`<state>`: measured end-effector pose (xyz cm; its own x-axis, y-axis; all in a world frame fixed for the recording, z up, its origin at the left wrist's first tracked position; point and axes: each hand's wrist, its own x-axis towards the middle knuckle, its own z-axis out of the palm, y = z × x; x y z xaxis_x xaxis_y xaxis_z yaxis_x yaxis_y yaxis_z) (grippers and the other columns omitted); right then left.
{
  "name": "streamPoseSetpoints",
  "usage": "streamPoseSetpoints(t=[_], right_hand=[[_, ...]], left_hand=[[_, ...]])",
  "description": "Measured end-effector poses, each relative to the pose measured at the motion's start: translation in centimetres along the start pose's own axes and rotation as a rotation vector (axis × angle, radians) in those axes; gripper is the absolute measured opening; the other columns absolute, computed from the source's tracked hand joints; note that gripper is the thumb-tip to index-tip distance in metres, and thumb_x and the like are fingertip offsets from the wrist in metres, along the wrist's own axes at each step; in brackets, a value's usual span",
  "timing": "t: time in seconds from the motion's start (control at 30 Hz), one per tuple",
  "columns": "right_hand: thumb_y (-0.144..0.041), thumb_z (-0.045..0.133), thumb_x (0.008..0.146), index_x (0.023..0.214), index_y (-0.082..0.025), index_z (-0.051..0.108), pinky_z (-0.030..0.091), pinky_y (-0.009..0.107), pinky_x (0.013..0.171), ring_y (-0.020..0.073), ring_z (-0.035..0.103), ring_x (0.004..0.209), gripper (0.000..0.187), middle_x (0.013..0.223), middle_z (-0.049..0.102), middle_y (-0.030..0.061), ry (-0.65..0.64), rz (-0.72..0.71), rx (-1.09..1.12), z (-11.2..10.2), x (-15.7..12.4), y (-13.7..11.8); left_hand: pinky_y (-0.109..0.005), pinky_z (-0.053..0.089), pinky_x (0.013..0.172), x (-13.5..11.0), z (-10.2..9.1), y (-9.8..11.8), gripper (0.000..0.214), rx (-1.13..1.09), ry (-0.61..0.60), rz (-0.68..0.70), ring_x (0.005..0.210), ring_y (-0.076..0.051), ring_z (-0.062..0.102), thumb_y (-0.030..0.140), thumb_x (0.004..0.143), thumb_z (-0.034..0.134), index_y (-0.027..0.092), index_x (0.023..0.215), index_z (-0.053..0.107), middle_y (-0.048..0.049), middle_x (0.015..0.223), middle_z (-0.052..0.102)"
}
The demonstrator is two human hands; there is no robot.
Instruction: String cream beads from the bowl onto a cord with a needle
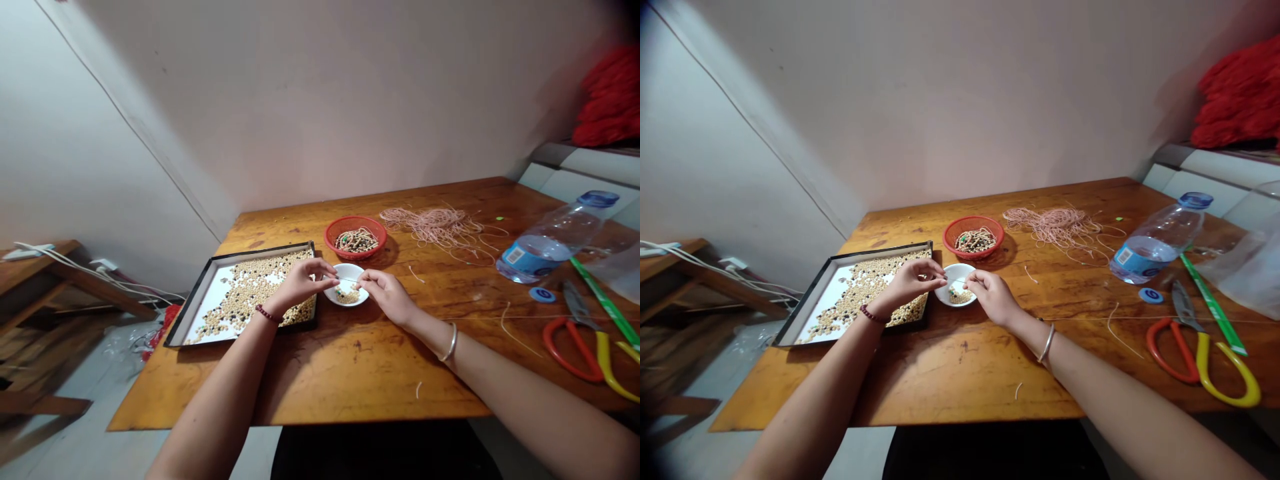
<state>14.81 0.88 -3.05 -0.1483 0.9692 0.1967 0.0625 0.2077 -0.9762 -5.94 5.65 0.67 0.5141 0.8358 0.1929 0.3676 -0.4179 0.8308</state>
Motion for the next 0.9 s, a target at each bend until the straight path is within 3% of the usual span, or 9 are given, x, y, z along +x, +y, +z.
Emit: streamPoseSetpoints(t=[0.17,0.67,0.9], right_hand=[[-0.032,0.051,0.076,0.069,-0.016,0.058,0.036,0.026,0.06,0.0141,0.047,0.063,0.018,0.065,0.055,0.0002,0.022,0.003,-0.03,0.07,0.01,0.03],[-0.028,0.05,0.077,0.068,-0.017,0.059,0.037,0.027,0.064,0.0156,0.052,0.066,0.017,0.067,0.059,0.0009,0.035,-0.014,-0.122,-0.13,-0.01,0.39],[-0.033,0.058,0.076,0.07,-0.017,0.062,0.038,0.026,0.064,0.0144,0.051,0.065,0.018,0.067,0.059,0.0003,-0.08,0.026,0.017,0.26,-0.09,-0.23]], left_hand=[[-0.023,0.05,0.066,-0.1,0.1,-0.29,0.034,-0.032,-0.011,-0.025,0.076,-0.013,0.065,0.041,0.069,0.077,0.014,0.088,0.069,-0.0074,0.085,0.071],[-0.02,0.046,0.061,-0.01,0.11,-0.34,0.031,-0.017,-0.031,-0.009,0.069,-0.011,0.06,0.04,0.07,0.076,0.014,0.085,0.07,-0.0064,0.084,0.07],[-0.021,0.044,0.06,-0.16,0.17,0.23,0.034,0.048,-0.093,-0.012,0.067,-0.011,0.058,0.045,0.072,0.073,0.014,0.084,0.071,-0.0065,0.082,0.07]])
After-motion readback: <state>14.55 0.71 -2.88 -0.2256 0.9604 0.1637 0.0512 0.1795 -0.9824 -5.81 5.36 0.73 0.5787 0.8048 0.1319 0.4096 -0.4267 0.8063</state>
